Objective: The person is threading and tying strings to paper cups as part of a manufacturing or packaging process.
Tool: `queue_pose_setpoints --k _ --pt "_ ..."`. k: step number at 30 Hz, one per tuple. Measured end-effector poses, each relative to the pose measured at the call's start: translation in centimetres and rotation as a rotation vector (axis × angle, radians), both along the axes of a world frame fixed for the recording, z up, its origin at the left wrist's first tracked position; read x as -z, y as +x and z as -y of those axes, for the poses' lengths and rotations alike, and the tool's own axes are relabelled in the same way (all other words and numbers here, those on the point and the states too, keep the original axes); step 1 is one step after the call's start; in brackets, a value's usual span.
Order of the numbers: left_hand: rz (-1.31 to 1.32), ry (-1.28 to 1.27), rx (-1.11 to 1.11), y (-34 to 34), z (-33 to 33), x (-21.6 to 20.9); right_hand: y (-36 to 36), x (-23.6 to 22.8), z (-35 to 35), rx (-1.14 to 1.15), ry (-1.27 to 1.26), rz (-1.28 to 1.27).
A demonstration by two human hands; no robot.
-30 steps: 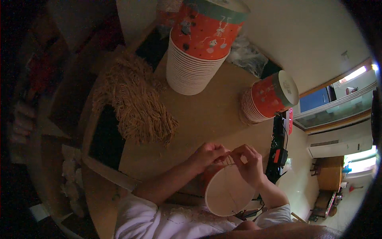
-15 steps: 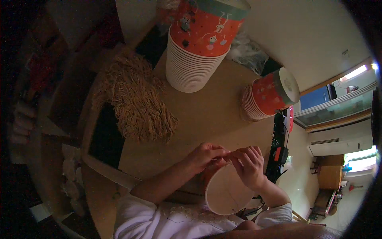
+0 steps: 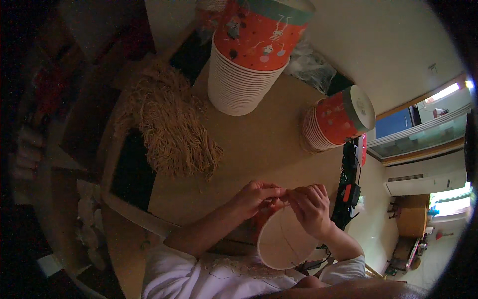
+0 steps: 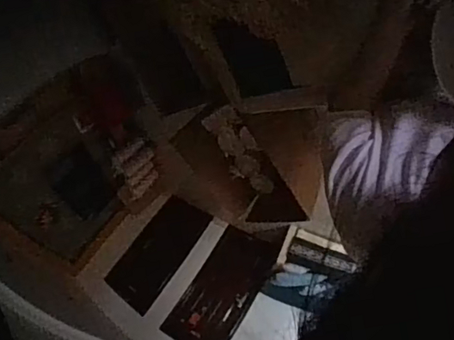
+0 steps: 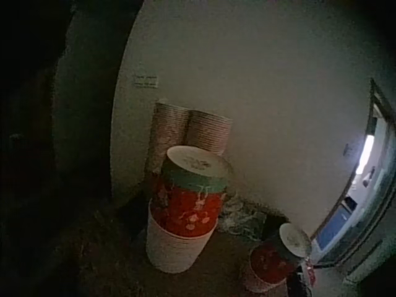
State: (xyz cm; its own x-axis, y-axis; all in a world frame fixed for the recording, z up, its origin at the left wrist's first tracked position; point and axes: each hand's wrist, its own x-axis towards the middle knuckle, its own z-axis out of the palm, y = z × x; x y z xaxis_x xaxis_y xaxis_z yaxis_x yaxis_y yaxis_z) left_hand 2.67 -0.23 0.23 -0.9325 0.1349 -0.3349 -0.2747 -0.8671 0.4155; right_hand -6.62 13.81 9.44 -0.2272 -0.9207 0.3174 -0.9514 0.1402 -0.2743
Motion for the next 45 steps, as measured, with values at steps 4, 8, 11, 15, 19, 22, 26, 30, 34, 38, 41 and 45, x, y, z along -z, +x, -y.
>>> queue_pose_setpoints --k 4,8,11,15,19,22,26,30,34,38,41,45 --pt "-0.005 -0.004 -0.016 -0.1 0.0 0.0 0.3 -0.4 -0.1 0.004 0.001 -0.054" --pt "-0.028 -0.024 -0.013 -0.2 0.2 0.0 0.5 -0.6 -0.2 -0.015 0.035 -0.072" --pt "-0.077 0.025 -0.007 -0.3 0.1 0.7 0.2 -0.1 -0.5 0.011 -0.004 0.095" --pt "-0.115 0.105 0.026 -0.4 0.1 0.9 -0.5 -0.2 -0.7 0.006 0.01 0.233" --pt "-0.114 0.123 0.025 -0.2 0.2 0.7 -0.8 -0.8 -0.5 -0.028 0.031 0.212" --pt "-0.123 0.019 0.006 0.0 0.3 0.4 -0.9 -0.4 -1.0 0.041 -0.013 0.343" --pt "-0.072 -0.322 0.011 -0.1 0.2 -0.5 -1.1 -0.8 -0.1 0.281 0.018 0.673" --pt "-0.084 -0.517 -0.068 0.3 0.6 -1.5 -1.8 -0.4 -0.1 0.236 0.231 0.845" --pt "-0.087 -0.592 -0.052 0.3 0.7 -2.3 -2.9 -0.3 -0.5 0.302 0.239 0.906" --pt "-0.122 -0.584 -0.1 0.4 0.7 -1.9 -3.2 -1.1 0.4 0.329 0.432 1.165" --pt "-0.1 -0.585 -0.082 0.4 0.7 -2.2 -3.5 -0.5 0.4 0.278 0.465 1.12" --pt "-0.077 -0.688 -0.053 0.1 0.7 -2.6 -3.9 0.0 0.0 0.269 0.468 1.115"
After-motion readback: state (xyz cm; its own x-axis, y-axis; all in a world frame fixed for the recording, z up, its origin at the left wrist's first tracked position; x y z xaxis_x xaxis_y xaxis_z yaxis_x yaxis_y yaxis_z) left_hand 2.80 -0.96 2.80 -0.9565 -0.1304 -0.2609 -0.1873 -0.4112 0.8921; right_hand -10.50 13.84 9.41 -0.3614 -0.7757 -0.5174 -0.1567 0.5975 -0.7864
